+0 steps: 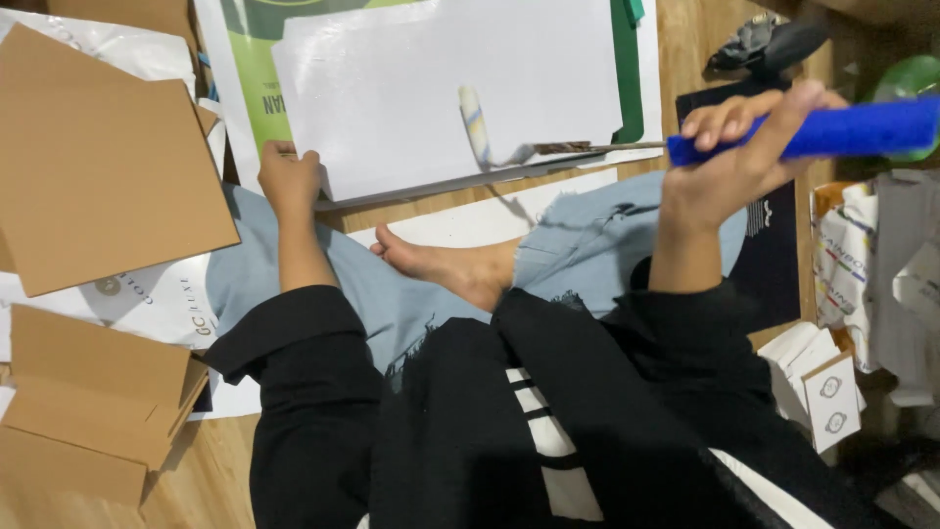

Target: The person sits on the floor and uses a small roller to apply a white substance to a rectangular white board. They repeatedly roll the substance across the surface, occasionally lifting the board to check the coverage.

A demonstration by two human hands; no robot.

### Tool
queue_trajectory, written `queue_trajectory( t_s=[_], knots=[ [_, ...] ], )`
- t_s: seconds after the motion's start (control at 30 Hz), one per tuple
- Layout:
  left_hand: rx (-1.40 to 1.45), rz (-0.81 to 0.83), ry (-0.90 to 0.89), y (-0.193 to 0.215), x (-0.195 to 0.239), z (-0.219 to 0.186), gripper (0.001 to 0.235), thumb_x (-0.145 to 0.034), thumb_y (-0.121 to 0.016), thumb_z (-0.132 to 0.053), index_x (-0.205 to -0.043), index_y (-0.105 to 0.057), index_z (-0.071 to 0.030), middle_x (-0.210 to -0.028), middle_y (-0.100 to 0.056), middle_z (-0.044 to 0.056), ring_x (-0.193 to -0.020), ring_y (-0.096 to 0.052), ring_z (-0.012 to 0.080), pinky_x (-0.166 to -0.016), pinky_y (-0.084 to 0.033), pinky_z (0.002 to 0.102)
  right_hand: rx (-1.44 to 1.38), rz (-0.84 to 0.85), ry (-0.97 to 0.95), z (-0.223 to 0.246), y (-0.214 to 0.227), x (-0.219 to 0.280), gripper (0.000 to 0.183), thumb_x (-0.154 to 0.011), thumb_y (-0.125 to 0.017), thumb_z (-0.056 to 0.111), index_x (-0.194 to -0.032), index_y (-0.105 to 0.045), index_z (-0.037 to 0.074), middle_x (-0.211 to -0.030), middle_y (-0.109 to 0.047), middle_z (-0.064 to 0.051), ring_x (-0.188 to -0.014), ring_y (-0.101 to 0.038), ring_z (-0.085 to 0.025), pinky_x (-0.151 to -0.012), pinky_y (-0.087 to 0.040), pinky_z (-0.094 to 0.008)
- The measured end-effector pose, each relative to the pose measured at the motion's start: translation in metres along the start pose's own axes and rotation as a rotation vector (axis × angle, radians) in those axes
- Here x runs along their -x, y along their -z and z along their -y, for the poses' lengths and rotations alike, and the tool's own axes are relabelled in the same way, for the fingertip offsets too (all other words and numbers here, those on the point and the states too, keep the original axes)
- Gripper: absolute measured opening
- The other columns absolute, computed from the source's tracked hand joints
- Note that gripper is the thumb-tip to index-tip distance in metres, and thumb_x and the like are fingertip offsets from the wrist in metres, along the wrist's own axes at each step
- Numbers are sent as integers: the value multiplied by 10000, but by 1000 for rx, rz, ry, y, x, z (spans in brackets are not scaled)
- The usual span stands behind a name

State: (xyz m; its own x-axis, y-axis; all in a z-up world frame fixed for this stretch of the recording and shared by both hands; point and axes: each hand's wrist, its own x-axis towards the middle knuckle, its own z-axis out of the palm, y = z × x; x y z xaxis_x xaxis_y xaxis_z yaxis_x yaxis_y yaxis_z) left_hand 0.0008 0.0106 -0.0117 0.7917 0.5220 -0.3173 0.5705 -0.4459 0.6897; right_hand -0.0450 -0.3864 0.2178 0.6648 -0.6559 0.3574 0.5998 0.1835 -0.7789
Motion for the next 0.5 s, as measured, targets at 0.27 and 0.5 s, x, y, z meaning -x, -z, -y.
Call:
queue_trajectory(
  t_s=[0.27,0.5],
  knots=[
    [36,-24,0,2,12,-3,177,-726,-552,-183,-896,-522,-144,-722,-560,-16,-671,-554,169,-665,-471,325,294,-147,285,2,94,-84,332,-821,-684,309,-671,-519,63,-502,-456,-61,-363,-439,-172,-336,-415,-324],
    [54,-73,12,-2,11,-1,225,-717,-577,-188,-930,-521,-143,-810,-611,12,-705,-586,159,-671,-486,304,304,-182,441,-28,245,-187,247,-790,-460,-45,-560,-430,40,-454,-461,-161,-383,-449,-286,-394,-379,-408]
  ],
)
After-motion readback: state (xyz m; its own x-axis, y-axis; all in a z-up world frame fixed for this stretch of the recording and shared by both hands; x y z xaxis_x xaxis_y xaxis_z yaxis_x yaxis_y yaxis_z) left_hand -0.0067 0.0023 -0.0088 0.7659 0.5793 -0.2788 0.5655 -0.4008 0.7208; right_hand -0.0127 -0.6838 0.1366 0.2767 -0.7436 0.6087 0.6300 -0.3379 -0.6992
